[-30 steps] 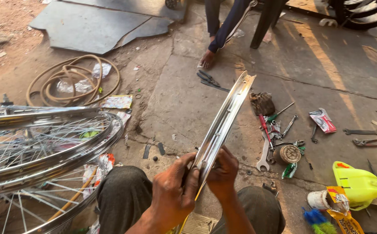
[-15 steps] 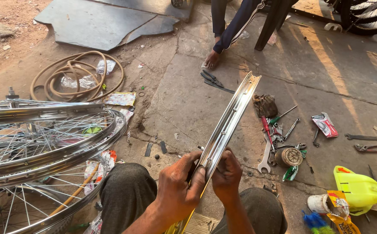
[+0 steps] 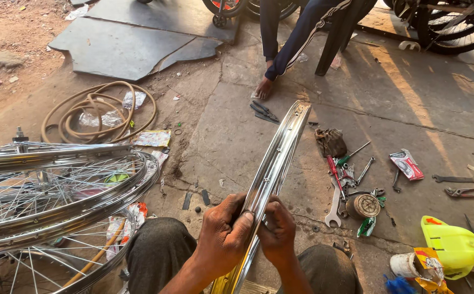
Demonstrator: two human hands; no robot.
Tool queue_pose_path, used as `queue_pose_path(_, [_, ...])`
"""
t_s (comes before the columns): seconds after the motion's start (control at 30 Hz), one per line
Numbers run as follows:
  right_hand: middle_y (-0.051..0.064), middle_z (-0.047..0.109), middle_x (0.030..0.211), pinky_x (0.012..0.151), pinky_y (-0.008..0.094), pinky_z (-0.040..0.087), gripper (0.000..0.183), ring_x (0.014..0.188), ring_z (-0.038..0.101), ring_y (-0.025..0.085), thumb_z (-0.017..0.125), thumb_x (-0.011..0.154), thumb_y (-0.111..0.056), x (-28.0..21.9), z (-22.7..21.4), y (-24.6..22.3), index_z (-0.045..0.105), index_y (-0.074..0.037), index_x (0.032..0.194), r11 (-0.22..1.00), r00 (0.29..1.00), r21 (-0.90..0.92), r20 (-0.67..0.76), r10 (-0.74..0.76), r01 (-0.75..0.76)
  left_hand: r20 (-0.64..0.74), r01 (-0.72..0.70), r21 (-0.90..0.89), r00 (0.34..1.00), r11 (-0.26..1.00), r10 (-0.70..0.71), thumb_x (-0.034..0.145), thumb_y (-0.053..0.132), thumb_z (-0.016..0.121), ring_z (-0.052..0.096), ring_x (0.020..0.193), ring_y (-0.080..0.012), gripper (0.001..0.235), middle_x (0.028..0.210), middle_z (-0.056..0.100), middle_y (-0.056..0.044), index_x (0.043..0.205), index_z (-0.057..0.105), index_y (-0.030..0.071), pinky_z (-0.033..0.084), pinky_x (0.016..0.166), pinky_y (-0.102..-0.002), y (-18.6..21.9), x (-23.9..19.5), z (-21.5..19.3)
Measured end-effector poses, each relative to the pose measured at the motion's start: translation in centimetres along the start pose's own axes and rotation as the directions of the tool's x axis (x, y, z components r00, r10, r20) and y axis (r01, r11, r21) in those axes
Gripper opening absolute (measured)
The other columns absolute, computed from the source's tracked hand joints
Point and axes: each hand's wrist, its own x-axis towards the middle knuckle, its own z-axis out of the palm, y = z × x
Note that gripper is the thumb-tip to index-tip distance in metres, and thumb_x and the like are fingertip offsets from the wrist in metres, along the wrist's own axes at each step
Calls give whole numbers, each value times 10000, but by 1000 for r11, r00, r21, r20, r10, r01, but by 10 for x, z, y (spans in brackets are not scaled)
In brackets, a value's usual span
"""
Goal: The person scrubs a bicycle rim with a small abrasive pad, moving back and forth along the metal surface to remove dirt or oxidation. The person holds the rim with one hand and scrubs with the other.
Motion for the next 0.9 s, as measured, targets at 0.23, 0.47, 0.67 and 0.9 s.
queue_pose_path(0.23, [179, 690, 1101, 890, 364, 539, 254, 1015, 661, 214, 534, 1053, -41, 9, -10, -2, 647, 75, 1249, 754, 946, 573, 167, 276, -321, -107, -1, 175, 994, 985, 20, 903, 108, 642, 584, 634, -154, 297, 865, 634, -123, 1161, 718, -20, 495, 527, -317, 0, -2, 4])
queue_pose_path(0.47, [126, 687, 1097, 827, 330, 548, 280, 991, 663, 207, 657, 952, -68, 15, 10, -32, 644, 8, 1221, 961, 1000, -277, 4, 1, 0, -177, -220, 234, 948, 947, 264, 931, 103, 703, 629, 998, -249, 261, 1038, 682, -144, 1166, 732, -7, 527, 812, -372, 8, -1, 7])
queue_pose_path(0.67, [64, 677, 1002, 637, 265, 562, 203, 808, 700, 185, 766, 864, -182, 32, 34, -49, 648, -74, 989, 582, 868, -749, -18, -496, 317, -134, -161, 186, 973, 969, 187, 912, 103, 678, 630, 1176, -320, 284, 1196, 690, -172, 1174, 722, 3, 511, 974, -431, 12, -3, 12])
queue_pose_path(0.9, [127, 680, 1156, 883, 344, 588, 185, 1074, 667, 228, 779, 878, -27, 27, 4, -38, 698, 12, 1040, 992, 981, -83, 173, -84, 100, -109, -206, 202, 967, 957, 231, 916, 96, 675, 633, 1226, -337, 317, 1251, 702, -179, 1219, 713, 12, 483, 1043, -447, 11, -1, 12])
